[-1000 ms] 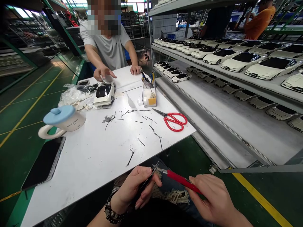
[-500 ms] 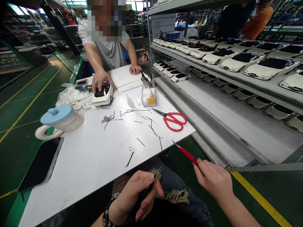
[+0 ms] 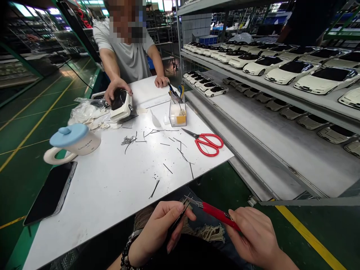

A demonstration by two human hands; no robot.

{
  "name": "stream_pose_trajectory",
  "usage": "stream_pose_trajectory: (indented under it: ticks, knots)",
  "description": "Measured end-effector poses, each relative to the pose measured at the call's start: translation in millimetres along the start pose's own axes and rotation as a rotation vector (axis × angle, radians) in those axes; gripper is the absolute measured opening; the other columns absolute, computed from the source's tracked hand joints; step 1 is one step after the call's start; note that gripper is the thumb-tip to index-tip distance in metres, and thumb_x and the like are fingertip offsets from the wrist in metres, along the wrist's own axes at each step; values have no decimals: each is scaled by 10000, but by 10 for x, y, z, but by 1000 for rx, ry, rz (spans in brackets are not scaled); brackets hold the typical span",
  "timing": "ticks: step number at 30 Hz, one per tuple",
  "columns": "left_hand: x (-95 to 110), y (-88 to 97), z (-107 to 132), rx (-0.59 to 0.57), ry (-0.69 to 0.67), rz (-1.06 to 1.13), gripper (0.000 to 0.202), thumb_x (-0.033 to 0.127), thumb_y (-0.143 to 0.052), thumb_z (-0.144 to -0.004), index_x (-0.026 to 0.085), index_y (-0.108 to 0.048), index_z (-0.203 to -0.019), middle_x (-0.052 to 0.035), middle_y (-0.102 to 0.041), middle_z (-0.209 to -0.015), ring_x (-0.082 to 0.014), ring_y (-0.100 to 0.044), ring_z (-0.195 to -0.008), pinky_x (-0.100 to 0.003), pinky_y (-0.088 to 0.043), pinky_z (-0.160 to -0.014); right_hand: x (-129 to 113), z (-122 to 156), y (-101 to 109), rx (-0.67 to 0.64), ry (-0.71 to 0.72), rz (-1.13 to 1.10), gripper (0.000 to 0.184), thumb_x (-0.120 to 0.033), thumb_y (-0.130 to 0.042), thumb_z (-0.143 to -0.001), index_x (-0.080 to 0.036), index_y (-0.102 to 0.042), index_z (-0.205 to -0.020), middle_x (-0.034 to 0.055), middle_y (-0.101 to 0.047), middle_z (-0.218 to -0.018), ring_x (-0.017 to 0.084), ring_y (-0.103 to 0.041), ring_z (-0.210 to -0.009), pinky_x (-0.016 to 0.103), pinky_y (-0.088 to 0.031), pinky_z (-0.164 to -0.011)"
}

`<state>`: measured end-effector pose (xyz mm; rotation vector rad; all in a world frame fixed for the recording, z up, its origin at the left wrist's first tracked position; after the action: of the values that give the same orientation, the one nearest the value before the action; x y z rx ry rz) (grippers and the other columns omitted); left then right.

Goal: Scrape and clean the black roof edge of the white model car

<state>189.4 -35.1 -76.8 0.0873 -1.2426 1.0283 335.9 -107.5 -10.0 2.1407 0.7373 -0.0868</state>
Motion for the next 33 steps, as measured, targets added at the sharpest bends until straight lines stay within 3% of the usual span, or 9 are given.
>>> stream_pose_trajectory:
  ticks: [6, 8, 11, 15, 20, 24, 28, 31, 33]
  knots:
    - [123, 52, 77, 107, -96, -300, 530, 579, -423, -893, 123, -691, -855, 57, -405, -399, -49, -362, -309, -171, -243, -351, 201, 14, 130, 61, -111, 377, 71, -179, -655, -794, -162, -594, -824, 6, -626, -667, 98, -591, -550, 215, -458, -563]
    - [204, 89, 87, 176, -150, -407, 500, 542, -405, -913, 140, -696, -846, 49, -404, -419, -61, -368, -353, -186, -253, -380, 140, -3, 154, 76, -63, 255, 71, -167, -615, -814, -151, -589, -879, 19, -626, -671, 111, -602, -580, 223, -473, -584]
    - [348, 104, 106, 265, -262, -617, 415, 436, -413, -938, 157, -701, -832, 6, -510, -550, -93, -445, -519, -204, -323, -498, 13, -15, 46, -29, 59, 136, 89, -146, -548, -836, -154, -580, -919, 21, -629, -674, 126, -613, -610, 239, -486, -594]
    - [405, 72, 124, 284, -304, -817, 401, 395, -399, -948, 158, -615, -707, 2, -493, -608, -100, -419, -575, -226, -312, -559, 118, 16, 41, 4, -45, 347, 54, -174, -623, -811, -166, -583, -847, 2, -638, -683, 92, -599, -572, 203, -461, -572]
    - [433, 82, 143, 257, -291, -846, 405, 377, -383, -951, 168, -456, -612, 12, -439, -592, -99, -380, -565, -235, -274, -551, 177, -47, -110, -104, -34, 223, 72, -203, -513, -883, -171, -578, -881, 8, -617, -667, 110, -594, -596, 219, -442, -590]
    - [509, 128, 177, 238, -325, -811, 417, 388, -390, -945, 164, -523, -619, 7, -444, -579, -104, -386, -559, -231, -283, -549, 605, -359, -185, -105, -237, 451, 324, -440, -505, -891, -193, -506, -681, -65, -406, -436, 66, -403, -373, 199, -277, -410]
    - [623, 362, 281, 377, -374, -770, 397, 413, -431, -925, 161, -659, -719, -14, -521, -587, -126, -429, -575, -234, -305, -552, 889, -909, -475, -174, -327, 585, 486, -630, -431, -853, -205, -502, -629, -37, -489, -434, 107, -487, -399, 213, -209, -412]
    - [735, 608, 392, 495, -384, -749, 407, 456, -455, -907, 159, -688, -755, -7, -512, -583, -125, -422, -572, -230, -318, -553, 988, -1287, -870, -379, -404, 616, 476, -584, -335, -907, -212, -583, -745, 7, -605, -526, 154, -581, -471, 231, -150, -446]
    - [826, 811, 462, 563, -346, -733, 417, 490, -461, -896, 157, -695, -809, 6, -495, -576, -118, -415, -549, -227, -328, -543, 957, -1494, -1072, -427, -397, 603, 436, -466, -289, -953, -189, -594, -809, 34, -644, -591, 168, -616, -514, 247, -134, -455]
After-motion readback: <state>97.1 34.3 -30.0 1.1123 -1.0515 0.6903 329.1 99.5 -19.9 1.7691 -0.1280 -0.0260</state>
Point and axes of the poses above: each hand's wrist, its own z-axis away from the middle knuckle, its own y-axis out of the back of the hand, x = y × z, the point moved 9 cm from there along -z, towards the middle knuckle
